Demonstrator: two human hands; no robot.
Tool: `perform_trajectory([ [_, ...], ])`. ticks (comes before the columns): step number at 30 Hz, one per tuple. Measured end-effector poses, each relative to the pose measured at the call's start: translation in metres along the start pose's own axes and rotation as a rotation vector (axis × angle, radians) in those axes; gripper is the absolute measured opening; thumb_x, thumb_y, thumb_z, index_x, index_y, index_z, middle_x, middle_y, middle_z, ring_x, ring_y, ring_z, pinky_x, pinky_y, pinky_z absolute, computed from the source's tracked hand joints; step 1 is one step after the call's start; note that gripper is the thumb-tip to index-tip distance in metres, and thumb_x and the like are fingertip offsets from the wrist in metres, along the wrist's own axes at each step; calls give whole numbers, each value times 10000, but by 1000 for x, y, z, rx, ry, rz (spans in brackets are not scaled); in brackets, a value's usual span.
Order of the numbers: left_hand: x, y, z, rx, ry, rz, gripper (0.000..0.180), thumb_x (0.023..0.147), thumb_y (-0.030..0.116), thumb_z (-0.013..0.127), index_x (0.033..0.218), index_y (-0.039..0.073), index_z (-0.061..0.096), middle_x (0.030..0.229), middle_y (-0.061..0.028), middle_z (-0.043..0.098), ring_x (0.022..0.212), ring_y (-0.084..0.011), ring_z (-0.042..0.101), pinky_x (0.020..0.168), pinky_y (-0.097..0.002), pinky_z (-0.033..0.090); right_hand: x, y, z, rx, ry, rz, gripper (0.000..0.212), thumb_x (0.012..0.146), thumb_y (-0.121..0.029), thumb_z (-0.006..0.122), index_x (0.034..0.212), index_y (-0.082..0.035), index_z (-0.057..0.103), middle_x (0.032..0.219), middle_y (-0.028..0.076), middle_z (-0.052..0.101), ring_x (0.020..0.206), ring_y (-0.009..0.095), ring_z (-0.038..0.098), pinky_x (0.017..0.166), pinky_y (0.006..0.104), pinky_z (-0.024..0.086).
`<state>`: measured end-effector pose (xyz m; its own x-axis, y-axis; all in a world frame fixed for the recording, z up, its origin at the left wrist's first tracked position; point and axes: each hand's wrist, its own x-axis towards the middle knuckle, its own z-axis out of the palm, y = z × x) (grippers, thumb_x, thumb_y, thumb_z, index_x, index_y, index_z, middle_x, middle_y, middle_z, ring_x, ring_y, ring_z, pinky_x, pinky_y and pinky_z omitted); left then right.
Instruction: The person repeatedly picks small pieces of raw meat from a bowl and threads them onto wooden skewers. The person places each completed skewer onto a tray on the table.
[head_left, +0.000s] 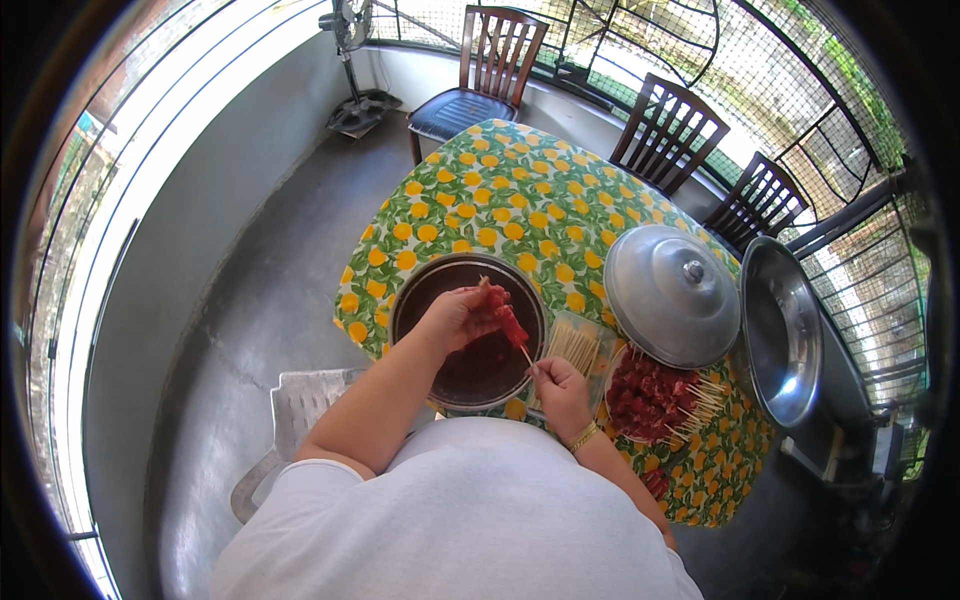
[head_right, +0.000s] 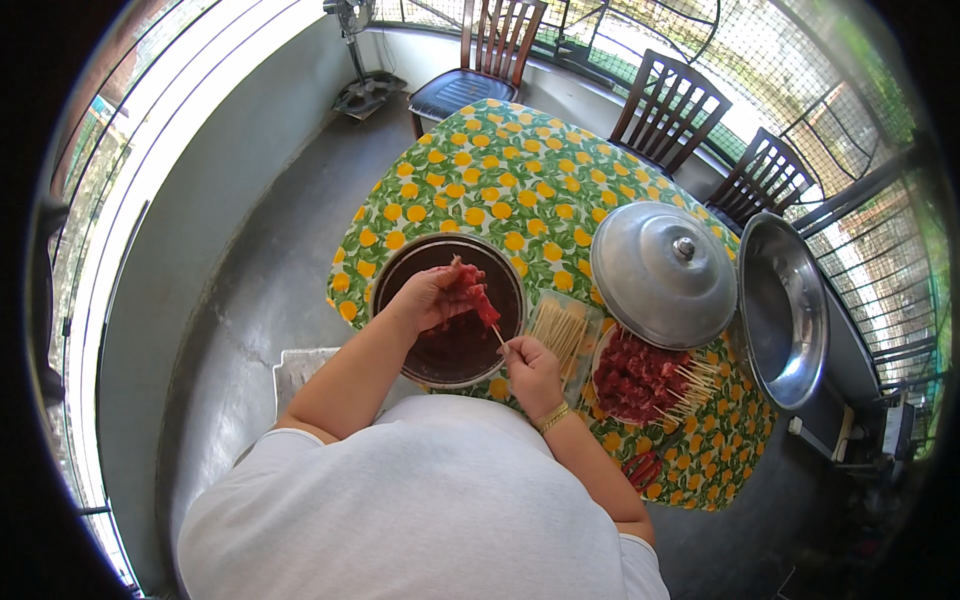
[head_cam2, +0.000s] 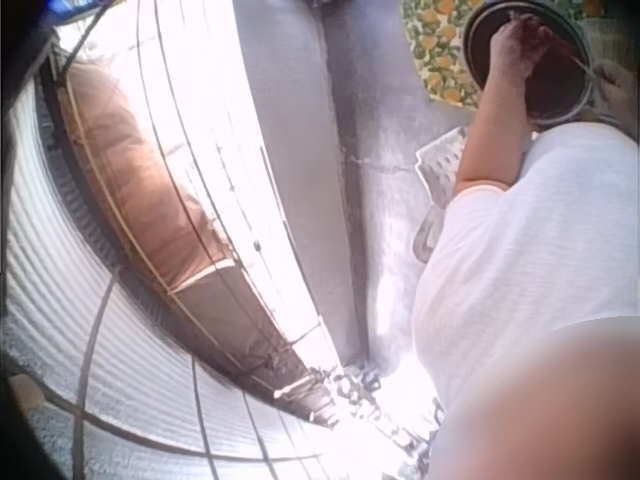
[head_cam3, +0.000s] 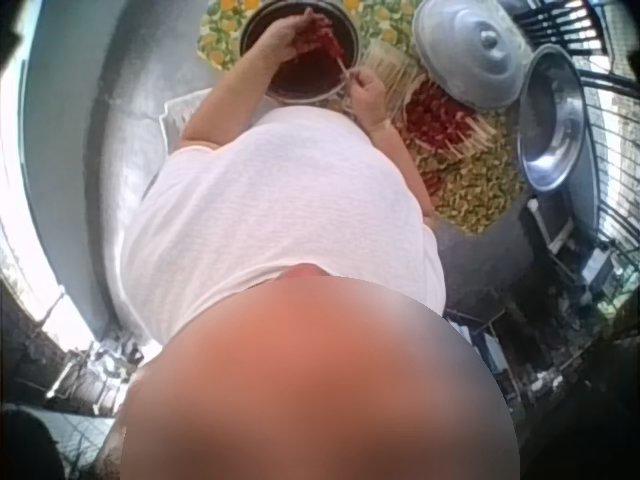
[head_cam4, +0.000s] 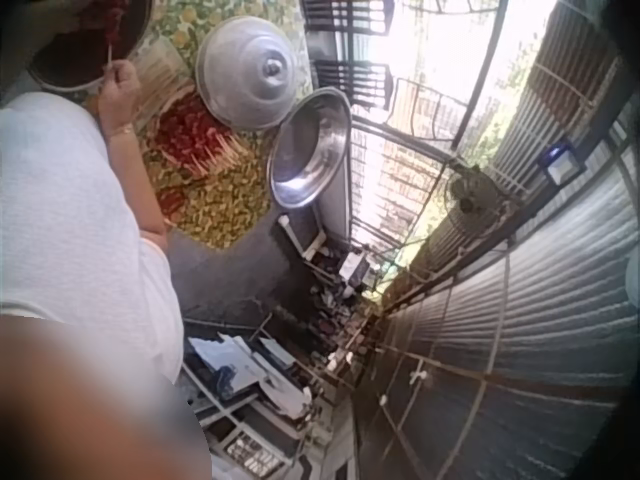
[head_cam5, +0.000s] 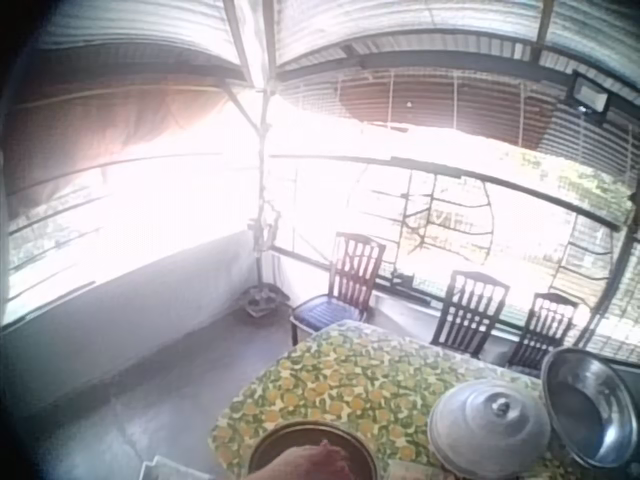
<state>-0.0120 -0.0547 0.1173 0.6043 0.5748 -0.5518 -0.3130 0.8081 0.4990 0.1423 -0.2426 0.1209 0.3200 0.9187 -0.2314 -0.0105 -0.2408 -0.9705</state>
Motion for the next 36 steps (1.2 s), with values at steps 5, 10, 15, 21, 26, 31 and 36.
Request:
perform_trajectory([
  [5,7,14,-17,-232,-240,-19,251,982,125,535,1205,18,582,1202,-167,640,1093,-299,636,950,-494,518,-1,-8,-4,115,-14,51,113,976,-77,581,911,-30,660,717,-44,548,613,29,471,559,193,389],
  [10,9,15,-24,-58,-167,97,306,1010,169,504,1289,56,557,1247,-141,628,1141,-275,614,972,-471,504,-5,-9,-4,-6,-58,-7,106,969,-74,589,903,-28,659,708,-49,543,602,28,469,549,199,389],
  [15,4,17,-23,37,-207,107,342,1032,287,488,1281,68,573,1272,-106,623,1156,-242,606,986,-448,494,-4,-7,-1,-48,-53,-1,95,956,-64,596,894,-23,656,698,-47,541,595,31,468,543,209,390],
  [21,4,18,-17,118,-211,78,390,1066,326,365,1256,75,596,1269,-86,629,1165,-223,599,993,-437,486,-3,-8,-2,-133,-36,-34,90,954,-59,595,911,-15,662,707,-36,561,611,36,485,552,213,401],
  [26,2,20,-12,134,-155,129,376,1067,297,357,1256,72,590,1254,-92,637,1162,-223,598,990,-438,485,-8,-13,-3,-58,-13,-89,82,944,-45,601,906,-11,665,713,-25,578,630,44,498,568,218,412],
  [31,3,21,-8,150,-156,161,351,1064,282,381,1263,79,586,1243,-78,645,1141,-208,608,964,-429,489,-8,-18,-3,-121,-6,-137,74,936,-39,610,900,2,660,709,-8,585,641,50,509,579,224,420],
  [36,2,21,-6,209,-131,210,330,1062,285,404,1263,103,593,1229,-38,655,1097,-165,621,898,-379,491,-10,-22,-4,-112,7,-68,69,925,-31,619,889,14,657,716,7,601,666,72,536,609,240,443],
])
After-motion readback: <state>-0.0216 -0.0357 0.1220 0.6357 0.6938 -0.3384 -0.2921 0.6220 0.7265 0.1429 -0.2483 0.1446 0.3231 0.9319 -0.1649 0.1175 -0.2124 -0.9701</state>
